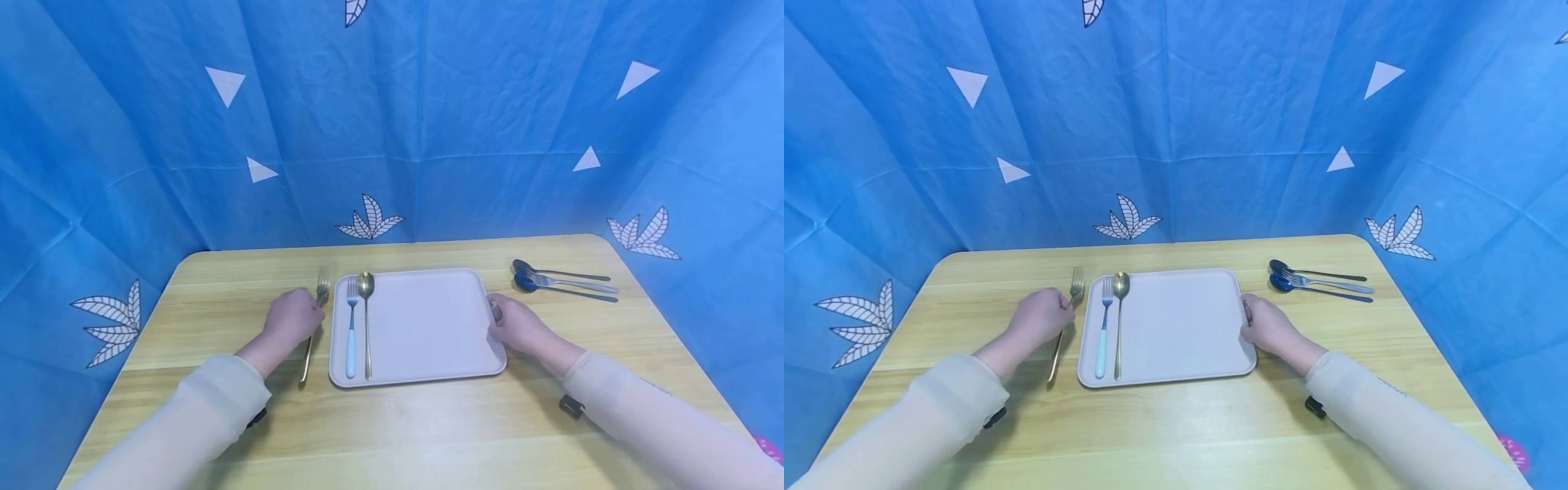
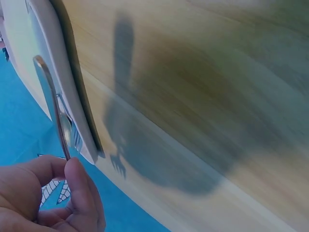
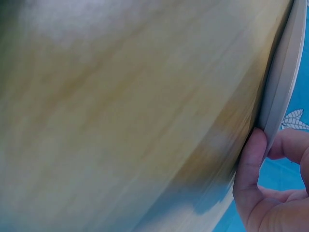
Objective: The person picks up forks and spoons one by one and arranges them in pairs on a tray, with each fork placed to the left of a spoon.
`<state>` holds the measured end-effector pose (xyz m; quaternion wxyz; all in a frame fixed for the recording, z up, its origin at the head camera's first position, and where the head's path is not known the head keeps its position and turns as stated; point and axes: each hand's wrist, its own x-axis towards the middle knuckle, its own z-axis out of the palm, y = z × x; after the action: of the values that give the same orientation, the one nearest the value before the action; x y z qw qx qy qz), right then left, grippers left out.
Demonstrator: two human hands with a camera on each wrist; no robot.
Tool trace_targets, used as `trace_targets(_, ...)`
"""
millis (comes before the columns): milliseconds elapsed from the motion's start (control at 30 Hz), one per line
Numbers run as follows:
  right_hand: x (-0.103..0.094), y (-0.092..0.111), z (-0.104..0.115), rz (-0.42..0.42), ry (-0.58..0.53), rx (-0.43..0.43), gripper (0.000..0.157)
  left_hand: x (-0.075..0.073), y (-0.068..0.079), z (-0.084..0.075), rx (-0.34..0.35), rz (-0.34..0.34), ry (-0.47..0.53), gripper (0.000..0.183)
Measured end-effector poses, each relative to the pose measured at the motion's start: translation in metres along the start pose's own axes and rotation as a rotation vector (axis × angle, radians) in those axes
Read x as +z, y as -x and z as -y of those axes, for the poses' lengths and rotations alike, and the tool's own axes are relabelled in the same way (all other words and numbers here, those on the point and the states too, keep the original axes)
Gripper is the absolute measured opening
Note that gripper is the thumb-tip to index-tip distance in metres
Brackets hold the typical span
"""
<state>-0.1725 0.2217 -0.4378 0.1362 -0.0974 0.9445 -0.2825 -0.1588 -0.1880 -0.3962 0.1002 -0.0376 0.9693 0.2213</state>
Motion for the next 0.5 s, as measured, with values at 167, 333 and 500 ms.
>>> trace_targets(167,0.000,0.001,0.001,0.002,-0.004,0.004,0.073,0.005,-0.002,-0.006,0.022,-0.001,0.001,0.037)
trace_targets(333,0.000,0.001,0.000,-0.001,-0.002,0.007,0.072,0.009,-0.004,-0.013,0.041,-0.006,-0.021,0.040)
trace_targets(500,0.000,0.001,0.001,0.005,-0.002,0.011,0.072,0.010,-0.005,-0.019,0.045,0.003,-0.033,0.045)
